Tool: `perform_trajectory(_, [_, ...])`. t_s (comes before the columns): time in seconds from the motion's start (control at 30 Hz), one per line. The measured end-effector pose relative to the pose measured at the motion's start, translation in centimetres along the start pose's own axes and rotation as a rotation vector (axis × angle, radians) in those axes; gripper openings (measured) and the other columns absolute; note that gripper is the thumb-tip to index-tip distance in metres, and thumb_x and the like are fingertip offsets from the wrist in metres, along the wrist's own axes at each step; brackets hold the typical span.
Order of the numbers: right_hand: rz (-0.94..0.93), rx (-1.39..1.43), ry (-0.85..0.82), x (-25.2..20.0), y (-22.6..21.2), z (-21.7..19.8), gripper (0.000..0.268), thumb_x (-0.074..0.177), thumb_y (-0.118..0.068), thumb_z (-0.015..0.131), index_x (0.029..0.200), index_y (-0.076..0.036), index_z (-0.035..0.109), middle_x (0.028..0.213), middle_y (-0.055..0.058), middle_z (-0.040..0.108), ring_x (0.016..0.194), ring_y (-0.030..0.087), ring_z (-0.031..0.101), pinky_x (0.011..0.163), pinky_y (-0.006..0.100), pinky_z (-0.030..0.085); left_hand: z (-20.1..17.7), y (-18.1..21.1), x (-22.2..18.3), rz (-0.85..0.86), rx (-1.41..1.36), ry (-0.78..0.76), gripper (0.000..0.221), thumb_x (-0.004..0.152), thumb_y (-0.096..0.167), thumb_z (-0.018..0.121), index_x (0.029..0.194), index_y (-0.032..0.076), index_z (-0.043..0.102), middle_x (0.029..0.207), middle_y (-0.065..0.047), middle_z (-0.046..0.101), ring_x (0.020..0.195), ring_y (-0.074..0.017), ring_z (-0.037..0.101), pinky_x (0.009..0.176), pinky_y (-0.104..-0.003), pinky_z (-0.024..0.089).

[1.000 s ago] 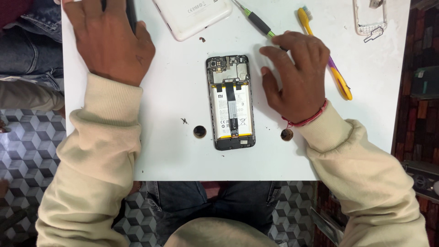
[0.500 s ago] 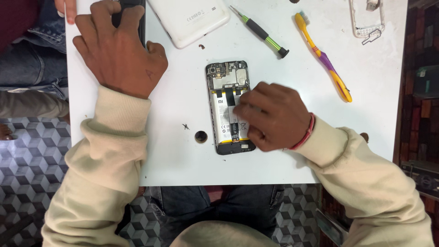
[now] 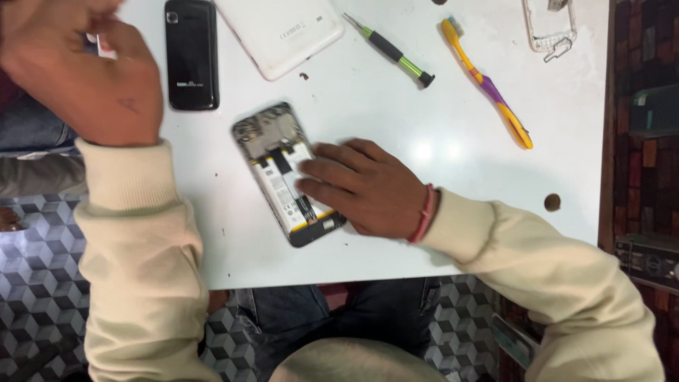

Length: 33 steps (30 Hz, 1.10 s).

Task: The person uses a screwdriver to pry open the casing of a white tablet with a cracked screen. They attempt to separate the screen from the frame by hand and with the tool, working along the edges and corners.

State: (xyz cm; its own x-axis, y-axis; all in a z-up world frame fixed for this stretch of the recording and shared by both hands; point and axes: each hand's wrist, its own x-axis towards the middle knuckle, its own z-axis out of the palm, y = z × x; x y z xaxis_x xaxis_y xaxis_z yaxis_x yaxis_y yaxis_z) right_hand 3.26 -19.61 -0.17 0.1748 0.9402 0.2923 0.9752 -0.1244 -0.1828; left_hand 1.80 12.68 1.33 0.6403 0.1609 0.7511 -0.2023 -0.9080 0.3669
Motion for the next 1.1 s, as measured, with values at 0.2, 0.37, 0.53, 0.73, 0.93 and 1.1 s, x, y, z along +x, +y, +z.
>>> perform_trajectory(0.2, [-0.018,0.073,0.086,3.9,-1.0,2.2,0.063,0.072,-0.016,0.079,0.132,-0.010,0.061,0.136,0.010,0.060,0.131,0.031,0.055,0.112,0.053,0.040,-0.6,3.4,2.6,0.094,-0.056,0.051,0.032,0.074,-0.017,0.058,0.097,-0.005,0.076,0.095,-0.017,0.070,0.082,-0.0302,0.065,0.069,-0.037,0.048])
perform_trajectory(0.37, [0.217,0.148,0.018,8.3,2.0,2.4,0.042,0.097,-0.019,0.071,0.136,-0.014,0.058,0.135,0.006,0.061,0.126,0.027,0.058,0.111,0.046,0.048,-0.3,4.7,2.8,0.112,-0.081,0.041,0.032,0.072,-0.015,0.059,0.096,-0.003,0.076,0.091,-0.016,0.067,0.082,-0.0321,0.065,0.072,-0.039,0.049])
perform_trajectory(0.53, [0.525,-0.362,0.350,12.5,6.9,2.9,0.106,0.072,-0.072,0.084,0.145,-0.006,0.043,0.132,0.026,0.052,0.123,0.046,0.051,0.092,0.059,0.043,0.6,2.8,0.9,0.022,-0.075,0.056,0.031,0.075,-0.013,0.060,0.096,0.001,0.078,0.092,-0.013,0.067,0.085,-0.0322,0.066,0.075,-0.040,0.051])
perform_trajectory(0.73, [0.817,-0.183,0.033,14.7,8.2,2.6,0.094,0.072,-0.059,0.087,0.140,-0.009,0.047,0.123,0.024,0.058,0.116,0.045,0.052,0.084,0.059,0.044,2.4,0.6,-1.3,-0.003,-0.053,0.041,0.030,0.076,-0.012,0.060,0.094,0.004,0.078,0.094,-0.009,0.070,0.087,-0.0305,0.065,0.079,-0.041,0.051])
perform_trajectory(0.93, [0.709,-0.175,0.171,13.5,7.2,0.3,0.094,0.062,-0.047,0.091,0.133,-0.003,0.049,0.119,0.024,0.061,0.101,0.047,0.057,0.073,0.061,0.046,2.8,1.6,-1.5,-0.004,-0.086,0.051,0.032,0.080,-0.011,0.063,0.104,0.004,0.076,0.102,-0.009,0.068,0.097,-0.0313,0.059,0.087,-0.042,0.048])
perform_trajectory(1.1, [0.786,0.243,0.294,9.8,9.1,-0.8,0.085,0.075,-0.042,0.087,0.137,-0.001,0.047,0.126,0.020,0.063,0.115,0.039,0.065,0.098,0.048,0.055,3.2,3.9,-2.4,-0.015,-0.060,-0.072,0.040,0.084,-0.001,0.073,0.123,0.006,0.069,0.122,-0.008,0.065,0.112,-0.0313,0.055,0.095,-0.044,0.043])
